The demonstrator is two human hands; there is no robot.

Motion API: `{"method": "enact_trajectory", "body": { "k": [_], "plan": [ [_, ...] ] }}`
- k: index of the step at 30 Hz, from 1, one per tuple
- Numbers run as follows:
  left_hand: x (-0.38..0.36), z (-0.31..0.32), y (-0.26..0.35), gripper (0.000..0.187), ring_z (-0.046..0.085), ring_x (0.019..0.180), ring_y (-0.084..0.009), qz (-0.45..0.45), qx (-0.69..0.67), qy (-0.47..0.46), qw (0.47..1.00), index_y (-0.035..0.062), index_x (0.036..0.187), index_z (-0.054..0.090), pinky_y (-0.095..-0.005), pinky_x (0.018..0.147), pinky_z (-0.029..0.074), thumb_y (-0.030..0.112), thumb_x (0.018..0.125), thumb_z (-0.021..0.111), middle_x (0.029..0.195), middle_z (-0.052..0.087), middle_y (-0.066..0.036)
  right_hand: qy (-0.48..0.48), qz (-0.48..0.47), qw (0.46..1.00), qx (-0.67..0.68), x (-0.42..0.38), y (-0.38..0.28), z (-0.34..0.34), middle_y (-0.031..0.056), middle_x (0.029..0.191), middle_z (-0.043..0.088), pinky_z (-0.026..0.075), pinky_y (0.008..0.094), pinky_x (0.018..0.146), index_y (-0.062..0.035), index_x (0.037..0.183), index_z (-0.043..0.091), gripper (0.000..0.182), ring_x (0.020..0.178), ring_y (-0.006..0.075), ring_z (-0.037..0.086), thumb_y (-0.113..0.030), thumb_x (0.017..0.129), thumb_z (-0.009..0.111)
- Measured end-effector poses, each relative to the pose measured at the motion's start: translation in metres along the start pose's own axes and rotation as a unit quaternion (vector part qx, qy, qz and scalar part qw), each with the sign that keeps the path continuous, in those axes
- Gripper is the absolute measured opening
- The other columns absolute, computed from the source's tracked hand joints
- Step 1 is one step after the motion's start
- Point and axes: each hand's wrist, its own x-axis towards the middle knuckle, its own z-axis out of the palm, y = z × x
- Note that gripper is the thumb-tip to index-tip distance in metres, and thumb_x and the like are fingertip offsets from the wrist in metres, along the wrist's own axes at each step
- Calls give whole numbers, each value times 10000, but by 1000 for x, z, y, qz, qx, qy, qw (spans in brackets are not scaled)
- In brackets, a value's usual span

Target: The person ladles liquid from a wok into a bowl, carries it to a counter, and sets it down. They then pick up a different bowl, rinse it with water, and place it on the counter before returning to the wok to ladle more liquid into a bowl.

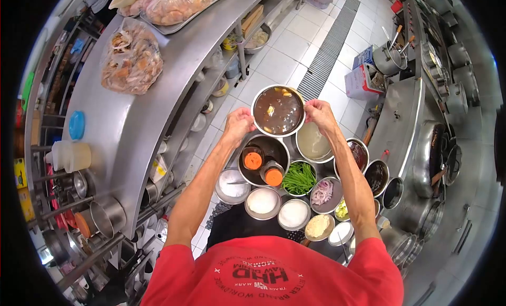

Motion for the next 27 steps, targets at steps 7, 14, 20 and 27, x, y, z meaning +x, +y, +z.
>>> {"method": "enact_trajectory", "body": {
  "k": [7,14,20,27],
  "plan": [
    [2,5,-10,117,531,581,-93,18,-42,-6,999,40,860,503,-197,524,442,-18,764,537,690,559,-29,6,-21,984,-176,10,7,-8,115,693,595,445,315,599,33,757,620,215,645,187,545,-173,712,579],
    [-3,13,-8,125,519,551,-85,37,-53,-12,998,18,868,505,-195,507,443,-27,761,553,690,560,-30,4,-72,937,-341,9,4,-14,95,645,593,449,303,593,11,759,615,137,614,162,550,-110,709,574],
    [-9,16,-2,165,543,619,-98,41,-46,-36,997,53,902,491,-215,569,468,-10,770,566,732,562,-23,32,-93,923,-373,-1,-5,-10,201,799,624,464,401,709,-7,770,644,181,775,317,603,-111,683,524],
    [-24,27,5,261,581,744,-134,25,-4,-57,998,33,1051,503,-258,655,479,114,809,560,876,585,-61,118,-163,957,-209,-53,-18,-45,166,895,630,470,324,761,39,1034,572,326,844,226,599,-103,744,532]
  ]
}}
